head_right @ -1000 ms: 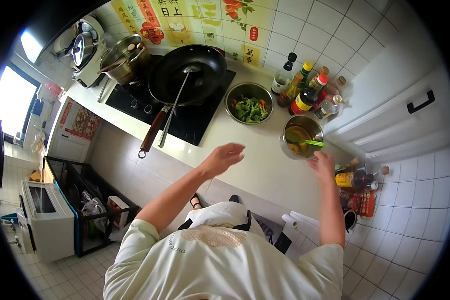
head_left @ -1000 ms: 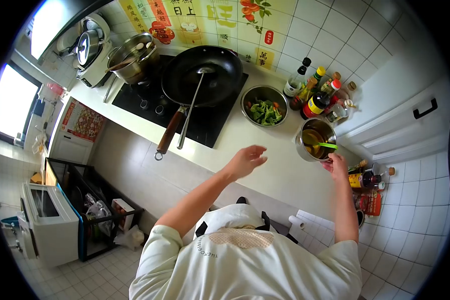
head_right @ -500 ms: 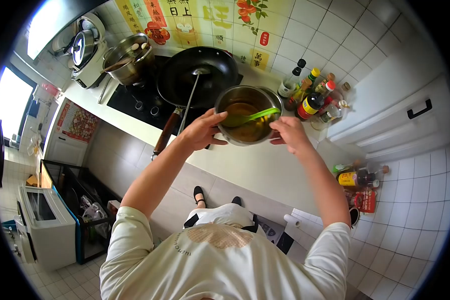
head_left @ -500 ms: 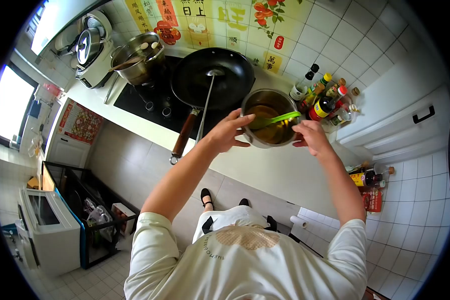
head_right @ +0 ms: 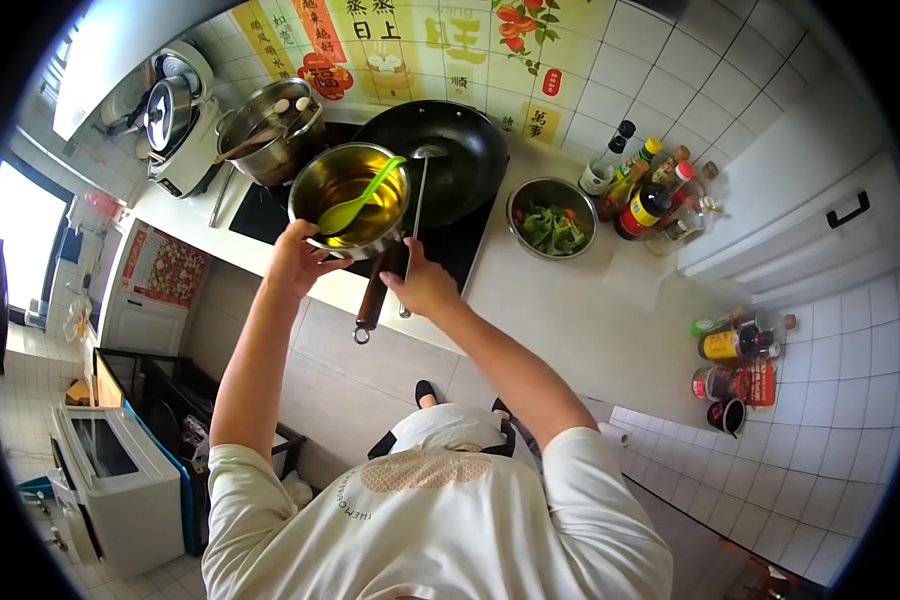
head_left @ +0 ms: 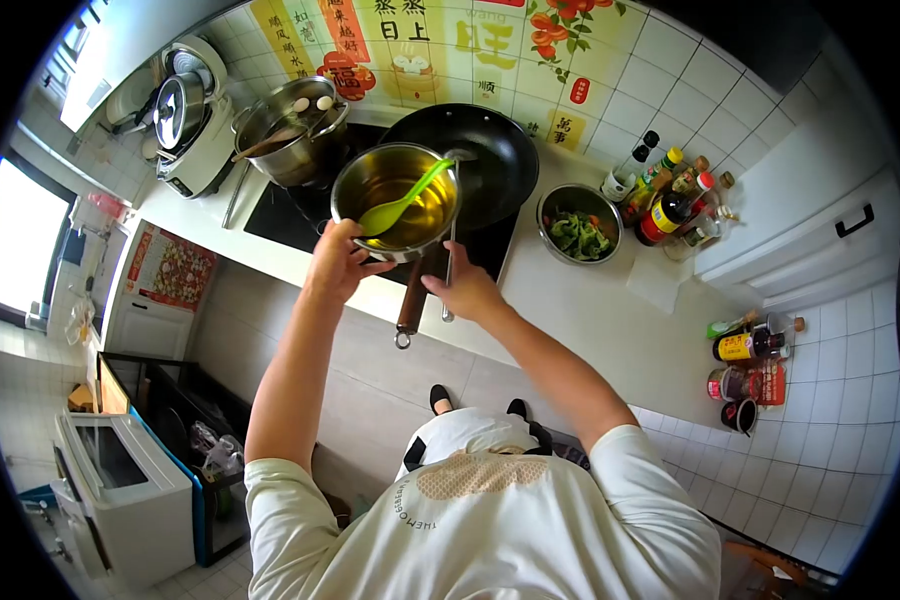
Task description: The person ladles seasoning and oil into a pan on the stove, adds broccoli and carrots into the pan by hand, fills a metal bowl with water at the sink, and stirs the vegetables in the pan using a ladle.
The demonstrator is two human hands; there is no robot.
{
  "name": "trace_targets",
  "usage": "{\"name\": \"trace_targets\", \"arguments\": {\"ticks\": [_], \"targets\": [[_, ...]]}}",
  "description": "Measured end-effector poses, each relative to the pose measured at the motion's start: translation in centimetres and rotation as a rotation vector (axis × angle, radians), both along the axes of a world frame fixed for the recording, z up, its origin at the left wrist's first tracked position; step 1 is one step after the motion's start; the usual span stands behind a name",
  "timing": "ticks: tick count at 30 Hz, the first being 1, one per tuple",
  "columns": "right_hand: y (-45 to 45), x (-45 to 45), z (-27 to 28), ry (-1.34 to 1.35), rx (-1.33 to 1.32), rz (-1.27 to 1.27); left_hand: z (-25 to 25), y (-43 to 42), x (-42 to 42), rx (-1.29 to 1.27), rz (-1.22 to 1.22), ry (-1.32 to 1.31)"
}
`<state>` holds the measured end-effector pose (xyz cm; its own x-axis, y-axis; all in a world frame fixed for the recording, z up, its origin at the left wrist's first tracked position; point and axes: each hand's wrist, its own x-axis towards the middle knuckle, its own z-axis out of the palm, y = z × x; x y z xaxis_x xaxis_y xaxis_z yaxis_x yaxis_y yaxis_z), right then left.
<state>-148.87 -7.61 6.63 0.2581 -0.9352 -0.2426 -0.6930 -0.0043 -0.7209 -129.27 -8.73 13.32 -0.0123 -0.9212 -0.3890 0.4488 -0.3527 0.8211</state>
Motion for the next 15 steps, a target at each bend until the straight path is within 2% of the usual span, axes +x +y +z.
{"name": "trace_targets", "arguments": {"ticks": [2, 4, 5, 8, 12, 15], "targets": [[-0.1, 1.2, -0.4, 0.021, 0.047, -0.012, 0.2, 0.1, 1.7, 0.009, 0.042, 0.004], [-0.2, 1.3, -1.0, -0.164, 0.006, -0.076, 0.3, 0.1, 3.0, -0.004, 0.057, 0.029], [-0.5, 0.7, -1.2, -0.145, 0.033, -0.112, 0.2, 0.1, 3.5, -0.003, 0.068, 0.033], [-1.5, -2.5, -2.8, -0.048, 0.082, -0.191, -0.6, 0.0, 5.0, 0.003, 0.083, 0.046], [-2.7, -8.8, -2.5, 0.353, -0.126, -0.145, -0.7, 0.3, 5.6, 0.011, 0.100, 0.046], [-3.1, -12.0, -0.8, 0.428, -0.244, -0.108, -0.6, 0.5, 5.3, 0.009, 0.109, 0.001]]}}
